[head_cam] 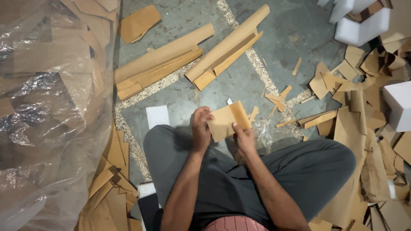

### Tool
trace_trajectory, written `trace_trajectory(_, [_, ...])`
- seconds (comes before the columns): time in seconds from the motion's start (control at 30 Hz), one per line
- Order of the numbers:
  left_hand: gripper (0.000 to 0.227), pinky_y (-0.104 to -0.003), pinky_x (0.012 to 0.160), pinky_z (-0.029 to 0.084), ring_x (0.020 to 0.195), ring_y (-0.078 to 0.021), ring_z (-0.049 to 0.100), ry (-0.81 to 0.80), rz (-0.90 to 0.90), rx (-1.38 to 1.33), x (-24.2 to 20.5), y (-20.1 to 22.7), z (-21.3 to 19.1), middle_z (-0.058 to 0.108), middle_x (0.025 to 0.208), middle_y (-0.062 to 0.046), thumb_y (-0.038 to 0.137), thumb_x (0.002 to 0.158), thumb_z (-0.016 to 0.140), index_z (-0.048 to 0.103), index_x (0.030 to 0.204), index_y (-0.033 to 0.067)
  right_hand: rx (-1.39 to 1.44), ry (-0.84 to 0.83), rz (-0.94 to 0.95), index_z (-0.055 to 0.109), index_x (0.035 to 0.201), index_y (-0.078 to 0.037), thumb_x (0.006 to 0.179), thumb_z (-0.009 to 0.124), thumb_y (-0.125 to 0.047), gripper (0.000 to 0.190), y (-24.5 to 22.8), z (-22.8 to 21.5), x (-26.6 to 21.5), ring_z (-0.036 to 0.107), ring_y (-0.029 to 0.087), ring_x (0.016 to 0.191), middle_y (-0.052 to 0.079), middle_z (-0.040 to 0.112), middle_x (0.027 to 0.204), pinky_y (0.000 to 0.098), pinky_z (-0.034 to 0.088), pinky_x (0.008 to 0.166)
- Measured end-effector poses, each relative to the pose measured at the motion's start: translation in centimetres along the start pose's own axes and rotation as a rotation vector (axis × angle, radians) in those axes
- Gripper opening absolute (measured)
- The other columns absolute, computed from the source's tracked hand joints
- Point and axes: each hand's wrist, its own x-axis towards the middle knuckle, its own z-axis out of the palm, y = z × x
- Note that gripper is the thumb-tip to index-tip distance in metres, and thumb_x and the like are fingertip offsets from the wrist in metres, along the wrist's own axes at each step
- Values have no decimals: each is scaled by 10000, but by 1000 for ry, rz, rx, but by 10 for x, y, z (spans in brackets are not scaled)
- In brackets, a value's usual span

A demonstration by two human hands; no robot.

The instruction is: The person sits on the floor and uses a utility knife to cut pieces of cardboard. They repeatedly pick up cardboard pieces, cut them into smaller sections, and set them aside.

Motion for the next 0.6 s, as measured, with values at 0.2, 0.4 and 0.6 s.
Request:
trace_trajectory(0.2, [585,-390,989,543,1181,-279,647,-5,-707,-937,-24,-31,14,654,1306,-175,502,1028,457,513,1404,56,75,23,5,628,1295,17,978,658,-70,330,12,6,-7,576,84,563,20,662,794,217,413,464])
trace_trajectory(0.4, [866,-438,1134,468,1328,-269,583,-239,-458,-1098,-39,-56,20,607,1426,-135,723,988,412,512,1458,3,357,-79,25,536,1406,-16,960,577,5,449,-12,-1,-3,660,151,764,65,653,995,280,554,633])
trace_trajectory(0.6, [565,-352,1097,466,1263,-181,592,-410,-300,-820,-33,-53,11,643,1343,-95,369,1007,684,563,1394,-24,499,-192,-8,520,1412,-13,921,578,17,495,-25,-3,1,667,288,1096,143,661,1251,407,591,844])
